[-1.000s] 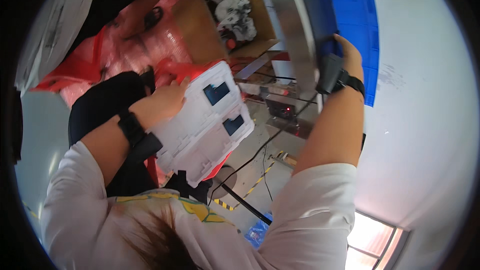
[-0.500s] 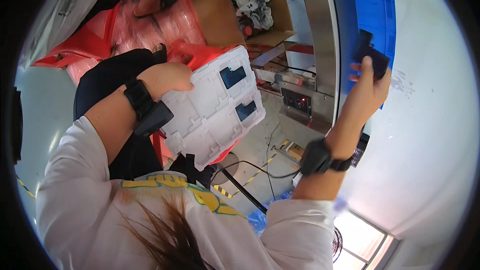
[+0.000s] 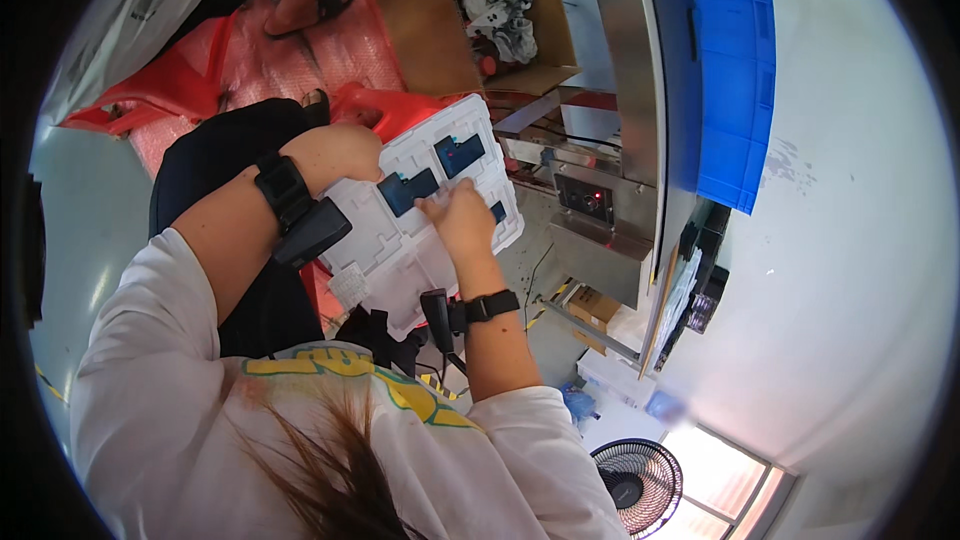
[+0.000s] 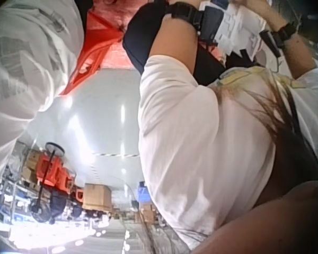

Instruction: Placing electronic components into plastic trays and moving them along an assembly line conveyor.

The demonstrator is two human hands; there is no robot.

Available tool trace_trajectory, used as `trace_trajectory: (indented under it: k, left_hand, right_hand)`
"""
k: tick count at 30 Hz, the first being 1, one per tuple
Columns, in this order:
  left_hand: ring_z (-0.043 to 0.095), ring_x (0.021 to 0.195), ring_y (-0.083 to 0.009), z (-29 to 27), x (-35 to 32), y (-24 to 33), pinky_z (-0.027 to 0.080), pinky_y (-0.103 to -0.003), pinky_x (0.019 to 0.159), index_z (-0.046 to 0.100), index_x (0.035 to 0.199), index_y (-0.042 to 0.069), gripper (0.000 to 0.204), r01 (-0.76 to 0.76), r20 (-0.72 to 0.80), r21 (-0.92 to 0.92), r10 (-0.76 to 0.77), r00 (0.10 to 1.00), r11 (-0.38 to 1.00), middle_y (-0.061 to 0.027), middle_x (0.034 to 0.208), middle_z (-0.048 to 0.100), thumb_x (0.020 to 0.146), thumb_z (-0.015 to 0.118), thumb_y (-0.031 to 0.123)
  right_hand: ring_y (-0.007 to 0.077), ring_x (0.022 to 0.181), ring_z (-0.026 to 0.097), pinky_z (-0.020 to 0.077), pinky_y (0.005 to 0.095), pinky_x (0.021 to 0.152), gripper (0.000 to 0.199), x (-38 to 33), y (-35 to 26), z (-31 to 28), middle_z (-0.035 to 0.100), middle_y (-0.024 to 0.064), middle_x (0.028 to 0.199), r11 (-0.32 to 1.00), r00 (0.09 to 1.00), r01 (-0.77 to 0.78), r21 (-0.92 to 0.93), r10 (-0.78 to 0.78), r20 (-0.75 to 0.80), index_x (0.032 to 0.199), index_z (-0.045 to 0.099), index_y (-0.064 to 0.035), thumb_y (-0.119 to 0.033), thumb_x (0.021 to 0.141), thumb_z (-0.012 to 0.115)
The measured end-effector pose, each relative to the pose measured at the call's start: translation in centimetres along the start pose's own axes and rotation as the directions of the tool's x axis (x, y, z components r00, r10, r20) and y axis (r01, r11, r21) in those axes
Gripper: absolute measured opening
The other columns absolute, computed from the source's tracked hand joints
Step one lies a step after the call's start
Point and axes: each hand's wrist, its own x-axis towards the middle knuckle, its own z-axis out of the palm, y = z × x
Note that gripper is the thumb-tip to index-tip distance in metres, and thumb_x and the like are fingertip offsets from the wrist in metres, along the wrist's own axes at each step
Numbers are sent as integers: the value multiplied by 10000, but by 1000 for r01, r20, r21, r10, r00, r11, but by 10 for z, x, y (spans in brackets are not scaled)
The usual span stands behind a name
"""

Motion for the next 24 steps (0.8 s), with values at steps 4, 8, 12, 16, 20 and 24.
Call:
trace_trajectory:
  k: [4, 8, 12, 16, 20, 24]
  left_hand:
    - [630, 783, -333, -3, 0, -2, 495, -412, 693, 694, 790, 39, 248, -33, -34, -3, 33, 999, 999, -189, 794, 638, 689, 622, 254]
    - [614, 881, -336, -13, -9, 31, 498, -383, 755, 649, 884, -32, 429, 136, -278, -111, -162, 947, 984, -218, 909, 621, 696, 687, 352]
    - [508, 1070, -375, -8, 6, 28, 452, -432, 861, 345, 1219, -97, 828, 351, -107, -159, -369, 923, 923, -271, 1164, 469, 684, 726, 407]
    - [526, 1060, -376, 2, 7, 19, 461, -415, 861, 317, 1225, -105, 825, 347, -91, -151, -362, 928, 926, -269, 1165, 482, 695, 723, 381]
    - [573, 1012, -356, 12, 11, 16, 487, -425, 820, 408, 1158, -70, 719, 299, -76, -50, -302, 950, 953, -235, 1104, 537, 698, 716, 388]
    - [568, 1022, -352, 8, 6, 12, 477, -450, 822, 425, 1159, -56, 715, 365, -15, -82, -367, 930, 927, -218, 1108, 540, 697, 711, 408]
  right_hand:
    - [318, 766, 624, 490, 365, 693, 732, 3, -16, -58, 619, 203, 814, 992, 992, 109, -69, -113, -56, 1118, 484, 71, -432, 652, 739]
    - [56, 636, 525, 420, 199, 557, 236, -32, -47, -154, 588, 11, 742, 832, 825, 441, 336, -228, -518, 956, 613, -14, -166, 792, 685]
    - [78, 555, 475, 374, 210, 522, 261, -11, -51, -236, 533, 23, 593, 902, 439, 417, 112, -92, -894, 759, 599, -1, -247, 845, 606]
    - [164, 652, 547, 436, 279, 597, 424, 48, 18, -305, 565, 98, 712, 902, 560, 18, 432, 349, -752, 937, 588, 20, -390, 826, 594]
    - [279, 828, 561, 466, 412, 718, 644, 84, 55, -320, 561, 198, 961, 747, 630, -341, 570, 632, -451, 1155, 526, 19, -508, 790, 593]
    - [372, 1102, 461, 385, 505, 884, 884, 108, 64, -315, 390, 269, 1279, 732, 700, -403, 549, 633, -330, 1342, 350, -27, -599, 722, 616]
